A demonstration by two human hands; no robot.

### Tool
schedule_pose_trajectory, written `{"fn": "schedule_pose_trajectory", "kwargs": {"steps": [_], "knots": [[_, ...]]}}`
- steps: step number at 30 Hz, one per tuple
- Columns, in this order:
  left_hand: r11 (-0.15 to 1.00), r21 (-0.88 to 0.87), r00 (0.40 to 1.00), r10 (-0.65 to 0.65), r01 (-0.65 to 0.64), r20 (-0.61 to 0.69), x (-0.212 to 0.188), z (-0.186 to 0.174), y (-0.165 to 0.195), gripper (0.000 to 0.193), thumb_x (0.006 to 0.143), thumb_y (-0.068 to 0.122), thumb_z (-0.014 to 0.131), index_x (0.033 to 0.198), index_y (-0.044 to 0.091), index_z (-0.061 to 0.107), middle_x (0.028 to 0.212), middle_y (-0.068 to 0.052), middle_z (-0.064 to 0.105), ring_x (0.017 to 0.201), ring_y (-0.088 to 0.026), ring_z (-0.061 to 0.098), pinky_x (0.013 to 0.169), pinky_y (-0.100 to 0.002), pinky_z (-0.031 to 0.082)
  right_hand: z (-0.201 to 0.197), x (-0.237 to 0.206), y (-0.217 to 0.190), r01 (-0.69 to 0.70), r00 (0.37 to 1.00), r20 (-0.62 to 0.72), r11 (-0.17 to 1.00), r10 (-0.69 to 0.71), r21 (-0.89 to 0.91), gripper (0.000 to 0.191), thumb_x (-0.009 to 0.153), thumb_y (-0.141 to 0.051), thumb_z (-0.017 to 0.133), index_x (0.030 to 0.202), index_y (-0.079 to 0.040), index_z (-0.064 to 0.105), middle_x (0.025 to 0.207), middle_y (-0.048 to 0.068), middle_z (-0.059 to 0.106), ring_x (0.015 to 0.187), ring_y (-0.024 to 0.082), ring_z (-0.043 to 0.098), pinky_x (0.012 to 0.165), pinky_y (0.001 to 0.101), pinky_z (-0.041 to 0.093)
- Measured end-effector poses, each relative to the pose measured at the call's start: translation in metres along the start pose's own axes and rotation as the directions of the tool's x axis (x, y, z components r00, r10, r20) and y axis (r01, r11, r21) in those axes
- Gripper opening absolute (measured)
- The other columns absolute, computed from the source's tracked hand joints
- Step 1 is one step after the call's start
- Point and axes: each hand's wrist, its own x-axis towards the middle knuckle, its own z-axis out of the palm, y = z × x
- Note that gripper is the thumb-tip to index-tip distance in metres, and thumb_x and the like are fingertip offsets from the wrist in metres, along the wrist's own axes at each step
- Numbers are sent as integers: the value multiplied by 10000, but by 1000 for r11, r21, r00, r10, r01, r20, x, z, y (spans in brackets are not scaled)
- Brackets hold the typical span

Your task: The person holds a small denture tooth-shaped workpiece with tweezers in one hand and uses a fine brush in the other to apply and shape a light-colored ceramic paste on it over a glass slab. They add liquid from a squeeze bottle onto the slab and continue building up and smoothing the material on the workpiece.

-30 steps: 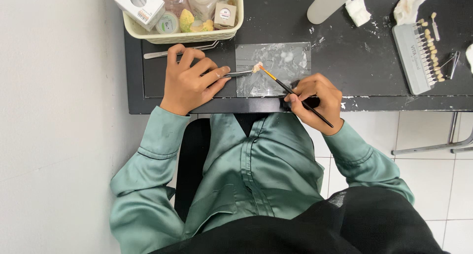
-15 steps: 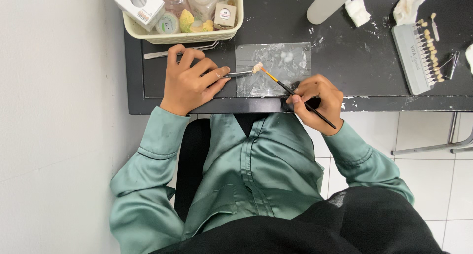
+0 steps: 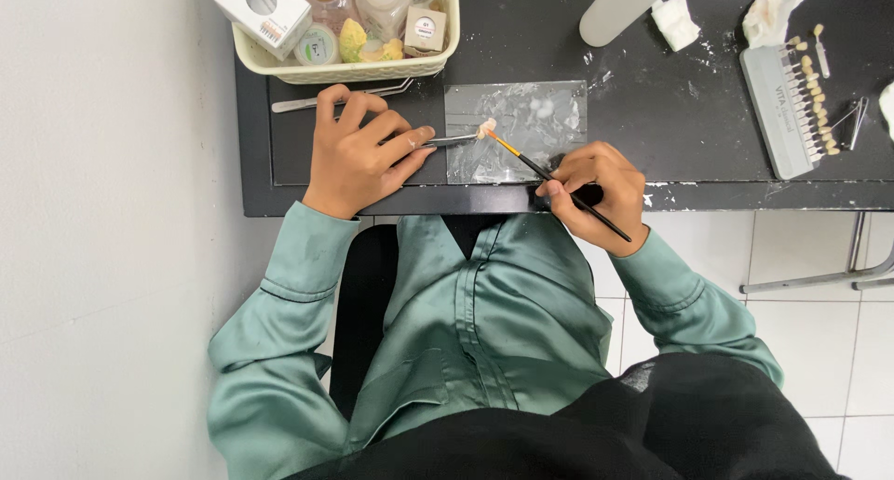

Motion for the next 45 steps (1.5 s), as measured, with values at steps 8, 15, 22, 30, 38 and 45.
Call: {"fn": "schedule_pose_trajectory", "kwargs": {"steps": [8, 15, 22, 30, 38, 45], "knots": [[1000, -6, 1000, 1, -1, 1, 0, -1, 0, 203, 871, 243, 904, 1039, 200, 798, 930, 90, 659, 995, -200, 563, 983, -449, 384, 0, 1, 0, 6, 999, -35, 999, -4, 39, 233, 877, 82, 723, 860, -60, 539, 843, 77, 716, 812, 235, 682, 745, 353, 512], [1000, -2, 1000, 6, -6, -2, 0, -1, 1, 194, 881, 244, 906, 1035, 204, 794, 931, 88, 654, 996, -198, 562, 979, -449, 383, -2, 4, -5, 11, 1000, 16, 1000, -10, -20, 222, 882, 73, 750, 871, -49, 564, 855, 94, 728, 833, 252, 688, 748, 355, 513], [1000, 12, 1000, 5, -5, 8, -1, -2, -1, 198, 876, 238, 902, 1039, 207, 794, 935, 93, 654, 1007, -199, 562, 967, -445, 381, 0, -3, 2, 6, 999, -38, 999, -4, 41, 226, 888, 80, 695, 832, -57, 524, 774, 72, 682, 767, 232, 666, 721, 366, 508], [997, 82, 1000, 5, -4, -20, -2, 0, 0, 201, 897, 292, 902, 1066, 251, 800, 947, 124, 658, 1011, -183, 562, 981, -473, 361, 2, -15, 6, -147, 988, -24, 980, 151, 133, 198, 1037, 47, 621, 1014, -40, 444, 863, 130, 702, 807, 201, 713, 692, 318, 564], [990, 137, 999, 27, -22, -33, -3, -1, 1, 203, 912, 295, 897, 1086, 262, 799, 959, 130, 652, 1005, -163, 565, 994, -475, 362, 1, -11, 2, -160, 987, -7, 974, 163, 161, 188, 1034, 42, 625, 1024, -41, 456, 857, 132, 722, 822, 178, 697, 730, 304, 543], [988, 150, 999, 33, -29, -23, -2, -1, 2, 197, 908, 296, 890, 1077, 265, 794, 948, 132, 646, 987, -151, 564, 982, -472, 360, 0, -2, -4, -90, 996, 10, 994, 89, 60, 211, 988, 58, 664, 979, -61, 490, 858, 90, 744, 823, 184, 697, 822, 346, 506]]}}
